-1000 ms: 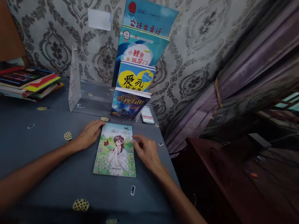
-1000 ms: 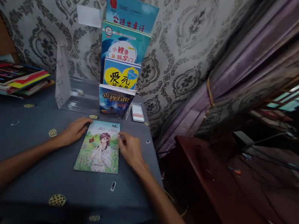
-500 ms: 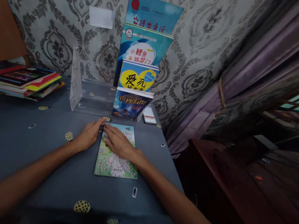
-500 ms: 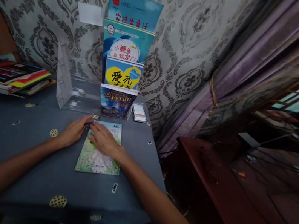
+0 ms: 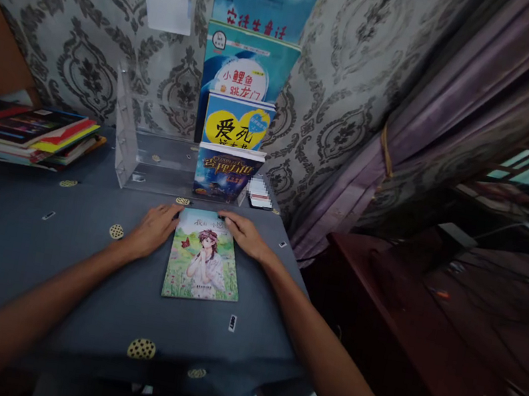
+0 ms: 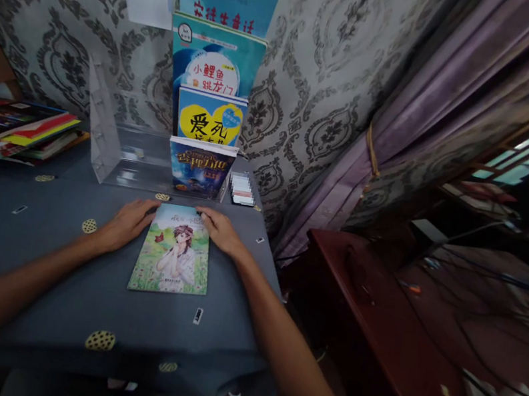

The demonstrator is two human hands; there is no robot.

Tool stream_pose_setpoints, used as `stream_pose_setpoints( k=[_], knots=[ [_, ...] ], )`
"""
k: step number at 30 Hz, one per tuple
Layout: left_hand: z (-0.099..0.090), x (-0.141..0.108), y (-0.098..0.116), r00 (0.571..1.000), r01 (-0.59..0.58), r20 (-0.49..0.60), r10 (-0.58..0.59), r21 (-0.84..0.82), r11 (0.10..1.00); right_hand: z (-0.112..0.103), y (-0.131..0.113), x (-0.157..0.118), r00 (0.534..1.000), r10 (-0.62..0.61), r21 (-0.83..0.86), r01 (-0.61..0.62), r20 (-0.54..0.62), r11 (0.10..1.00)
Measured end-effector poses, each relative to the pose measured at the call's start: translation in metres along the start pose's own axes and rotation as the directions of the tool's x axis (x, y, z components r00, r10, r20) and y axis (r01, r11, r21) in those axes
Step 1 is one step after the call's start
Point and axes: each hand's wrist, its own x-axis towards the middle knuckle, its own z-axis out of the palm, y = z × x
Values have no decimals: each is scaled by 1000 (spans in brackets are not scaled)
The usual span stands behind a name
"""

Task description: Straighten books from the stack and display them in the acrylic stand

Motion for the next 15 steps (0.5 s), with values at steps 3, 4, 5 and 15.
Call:
stream_pose_setpoints(
  k=[3,4,5,15],
  knots=[
    [1,4,3,997,-64,51,60,63,996,-1,3,1,1000,19,54,-19,-4,998],
    [2,5,5,994,-91,75,85,69,993,-1,3,2,1000,18,63,-18,-3,998],
    [3,8,8,989,-116,101,109,68,991,-1,2,2,1000,17,70,-16,0,997],
    [23,18,62,889,-327,306,340,-95,940,0,3,2,1000,-13,55,13,-5,998]
  ],
)
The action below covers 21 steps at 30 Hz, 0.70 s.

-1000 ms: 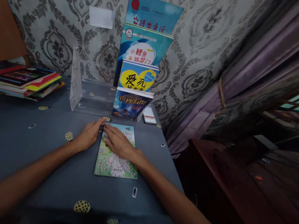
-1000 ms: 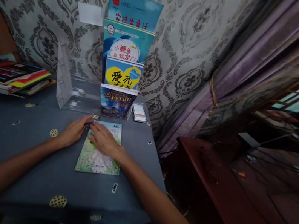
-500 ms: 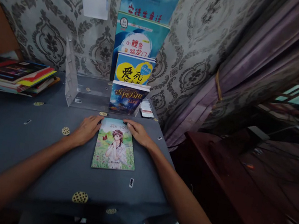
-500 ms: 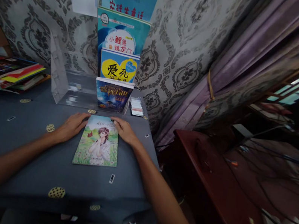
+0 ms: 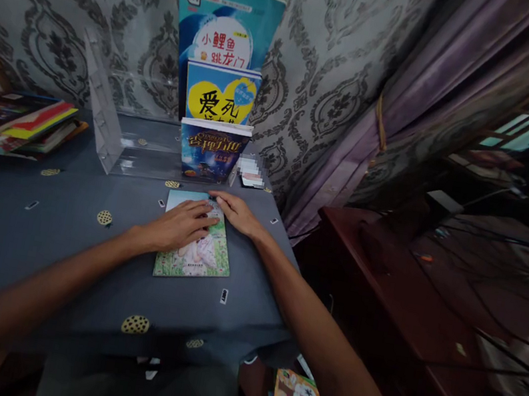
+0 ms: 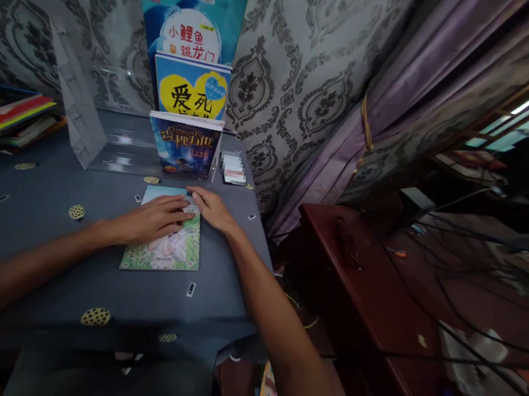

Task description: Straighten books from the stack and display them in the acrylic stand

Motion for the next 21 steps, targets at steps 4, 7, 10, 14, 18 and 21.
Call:
stream_pose_setpoints(
  k=[4,7,10,14,18,21],
  knots=[
    [7,-10,26,995,-93,40,96,-79,993,-1,-2,-1,1000,13,-4,-13,1,1000],
    [9,-25,43,978,-168,111,178,-96,981,-1,-4,-1,1000,15,-5,-15,2,1000],
    [8,-37,55,960,-208,170,221,-88,974,-1,-4,-2,1000,9,-6,-9,1,1000],
    [0,-40,58,944,-211,217,247,-175,962,1,-3,-4,1000,-4,-40,3,-9,999],
    [-11,-32,30,987,-79,107,124,-356,931,3,-4,-5,1000,-19,-93,18,-8,995],
    [-19,-28,-7,977,115,-136,-163,-310,944,5,-9,-7,1000,-28,-169,29,3,985]
  ],
)
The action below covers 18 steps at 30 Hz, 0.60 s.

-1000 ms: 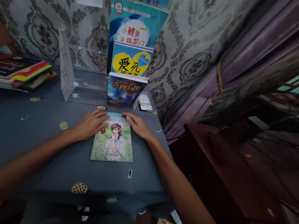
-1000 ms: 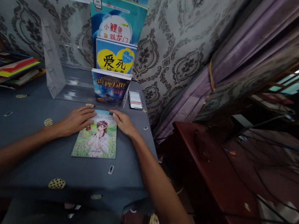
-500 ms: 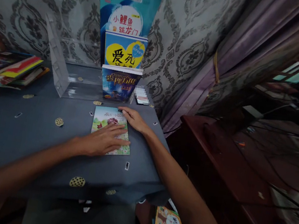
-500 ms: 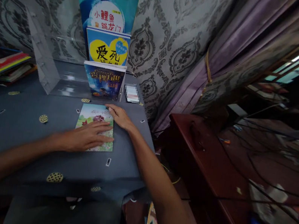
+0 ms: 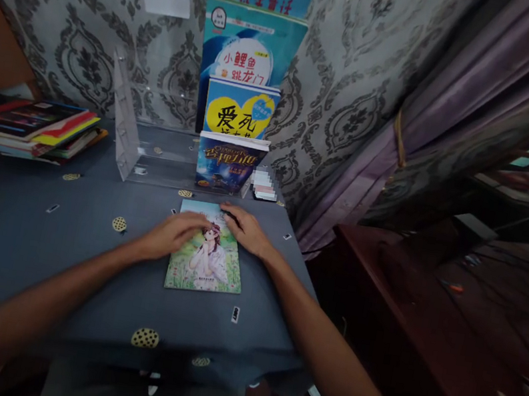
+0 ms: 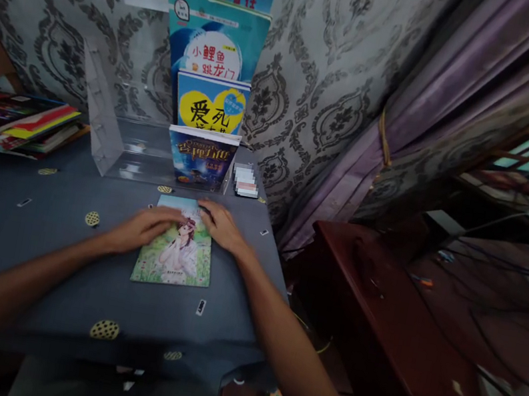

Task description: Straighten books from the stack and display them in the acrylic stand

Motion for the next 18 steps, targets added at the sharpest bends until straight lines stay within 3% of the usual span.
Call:
stream_pose_setpoints(
  k=[2,4,7,12,18],
  knots=[
    [-10,4,-20,982,132,-148,-121,67,989,1,-10,-1,1000,8,-86,-7,16,996],
    [-16,4,-35,970,177,-185,-157,95,980,4,-25,-1,999,10,-166,-3,46,986],
    [-18,1,-44,983,126,-152,-106,129,984,13,-59,-1,988,-62,-188,88,141,978],
    [-13,-2,-49,991,56,-132,-31,185,981,40,-112,-12,928,-264,-168,313,262,935],
    [-12,-4,-57,993,6,-114,24,257,966,53,-132,-57,899,-343,-126,387,272,914]
  ],
)
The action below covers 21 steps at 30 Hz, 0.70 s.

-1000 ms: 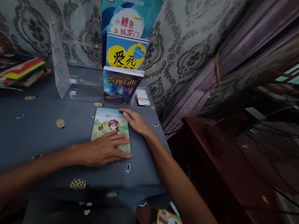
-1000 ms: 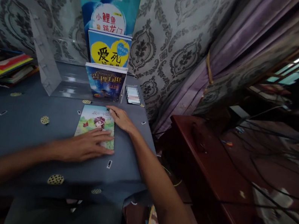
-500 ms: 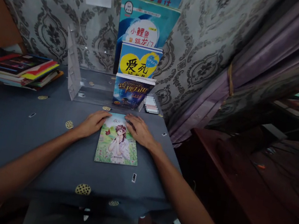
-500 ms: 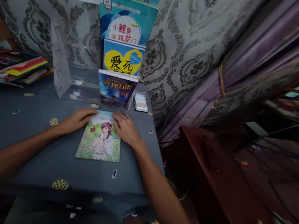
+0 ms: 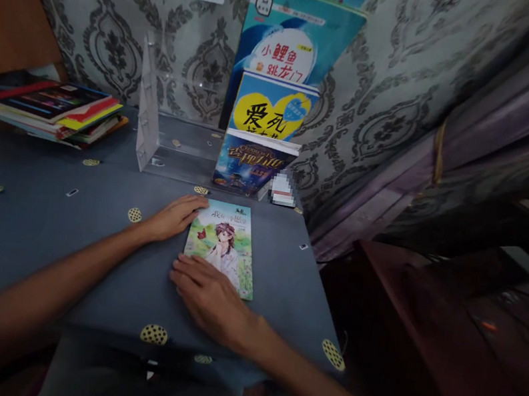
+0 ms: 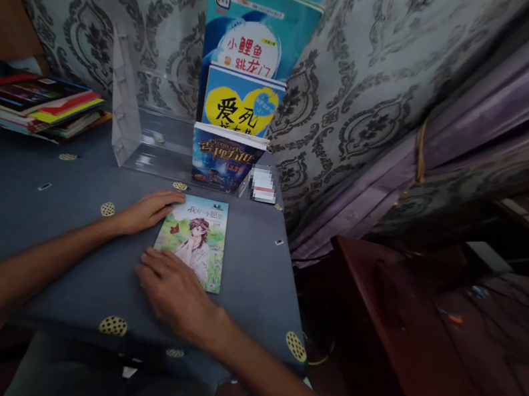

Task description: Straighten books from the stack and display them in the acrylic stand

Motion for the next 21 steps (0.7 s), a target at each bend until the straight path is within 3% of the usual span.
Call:
stream_pose_setpoints(
  k=[4,8,12,17,21],
  knots=[
    [3,-2,-1,1000,-11,-4,11,44,999,-7,-7,-30,998,-10,54,7,54,999],
    [5,-3,1,1000,-14,-9,15,67,998,-27,-6,-50,985,134,122,-148,112,982],
    [6,-3,3,1000,7,-19,-5,99,995,-42,11,-57,962,249,172,-266,112,949],
    [11,-7,6,996,68,-66,-58,170,983,-37,59,-36,941,335,170,-338,50,926],
    [15,-9,10,982,152,-139,-126,198,968,-24,92,-2,859,508,64,-505,-60,861]
  ],
)
